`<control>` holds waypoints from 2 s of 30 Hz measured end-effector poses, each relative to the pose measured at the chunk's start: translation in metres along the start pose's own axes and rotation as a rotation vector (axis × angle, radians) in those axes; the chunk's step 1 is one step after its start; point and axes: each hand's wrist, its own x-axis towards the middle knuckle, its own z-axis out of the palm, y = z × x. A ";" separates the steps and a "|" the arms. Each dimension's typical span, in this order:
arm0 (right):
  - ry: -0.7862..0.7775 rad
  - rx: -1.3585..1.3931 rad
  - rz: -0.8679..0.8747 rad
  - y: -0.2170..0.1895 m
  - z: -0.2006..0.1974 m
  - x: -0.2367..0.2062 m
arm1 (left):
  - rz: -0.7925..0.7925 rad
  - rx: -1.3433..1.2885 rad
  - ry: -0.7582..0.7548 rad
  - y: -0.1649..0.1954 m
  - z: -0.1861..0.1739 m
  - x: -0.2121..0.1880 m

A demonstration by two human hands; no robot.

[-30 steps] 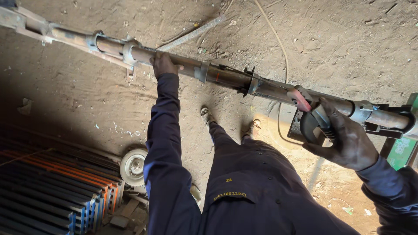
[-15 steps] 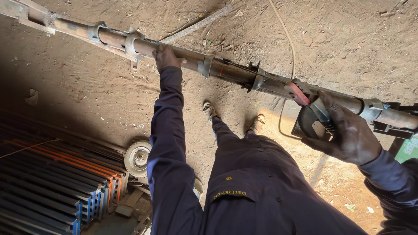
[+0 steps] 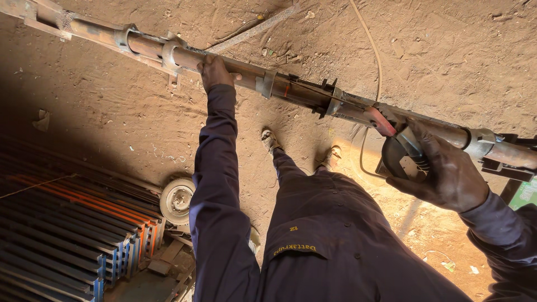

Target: The person welds a long metal pipe using a handheld welding torch. They move along the pipe, applying welds at multiple joints and sections while holding the pipe steady with the other hand.

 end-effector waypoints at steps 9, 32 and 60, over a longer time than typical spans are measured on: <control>0.016 0.001 0.074 -0.005 0.001 0.003 | 0.001 -0.010 -0.011 -0.003 0.000 -0.001; -0.040 -0.005 0.044 -0.009 -0.004 -0.003 | 0.104 0.208 0.045 -0.001 -0.003 0.005; 0.193 0.011 -0.385 0.012 0.008 -0.007 | -0.047 0.057 -0.057 0.005 -0.009 0.001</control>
